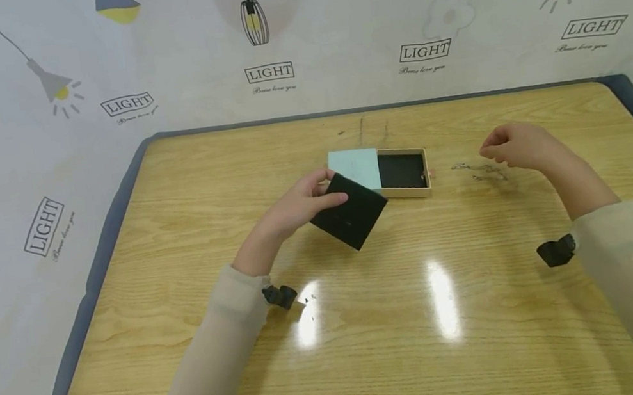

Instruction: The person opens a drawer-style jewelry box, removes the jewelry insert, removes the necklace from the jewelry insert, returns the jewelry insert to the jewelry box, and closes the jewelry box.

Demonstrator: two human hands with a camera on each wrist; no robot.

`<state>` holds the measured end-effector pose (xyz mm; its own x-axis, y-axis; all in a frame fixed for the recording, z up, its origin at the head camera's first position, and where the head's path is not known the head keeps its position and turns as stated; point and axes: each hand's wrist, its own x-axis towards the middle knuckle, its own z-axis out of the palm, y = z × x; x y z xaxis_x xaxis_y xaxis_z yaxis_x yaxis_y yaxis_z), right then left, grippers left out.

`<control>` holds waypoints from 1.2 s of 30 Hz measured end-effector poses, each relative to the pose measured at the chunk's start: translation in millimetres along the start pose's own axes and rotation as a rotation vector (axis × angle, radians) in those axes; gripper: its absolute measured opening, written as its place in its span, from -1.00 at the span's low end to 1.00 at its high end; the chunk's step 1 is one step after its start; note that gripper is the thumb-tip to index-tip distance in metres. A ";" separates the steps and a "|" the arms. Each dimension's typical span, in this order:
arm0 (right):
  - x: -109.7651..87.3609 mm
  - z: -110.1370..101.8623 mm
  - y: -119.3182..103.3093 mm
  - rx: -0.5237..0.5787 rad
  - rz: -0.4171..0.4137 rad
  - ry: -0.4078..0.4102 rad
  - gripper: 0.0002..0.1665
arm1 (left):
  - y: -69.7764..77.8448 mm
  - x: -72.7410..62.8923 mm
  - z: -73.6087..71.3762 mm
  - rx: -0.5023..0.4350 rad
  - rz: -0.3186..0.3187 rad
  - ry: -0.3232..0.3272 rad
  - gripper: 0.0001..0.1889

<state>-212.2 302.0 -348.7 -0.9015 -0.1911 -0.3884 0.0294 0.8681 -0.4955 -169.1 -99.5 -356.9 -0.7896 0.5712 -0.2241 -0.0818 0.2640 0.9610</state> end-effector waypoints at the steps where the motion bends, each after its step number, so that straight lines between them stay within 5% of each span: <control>1: -0.6 -0.1 -4.5 -0.006 -0.005 0.002 -0.40 | 0.2 0.3 0.3 0.002 0.000 0.002 -0.83; 17: -15.6 13.2 -78.0 -0.050 -0.176 0.065 -0.59 | -1.2 7.3 7.1 0.106 0.003 0.051 -0.68; 29: -25.2 38.1 -125.4 0.009 -0.331 0.005 -0.70 | -0.9 9.6 12.1 0.140 0.002 0.050 -0.63; 36: -22.2 49.0 -137.2 0.083 -0.417 -0.099 -0.70 | -1.7 11.5 14.2 0.111 0.034 0.008 -0.69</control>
<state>-175.1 164.7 -310.2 -0.7978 -0.5641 -0.2125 -0.2903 0.6685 -0.6847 -169.4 -82.4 -363.4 -0.7954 0.5756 -0.1898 0.0131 0.3293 0.9441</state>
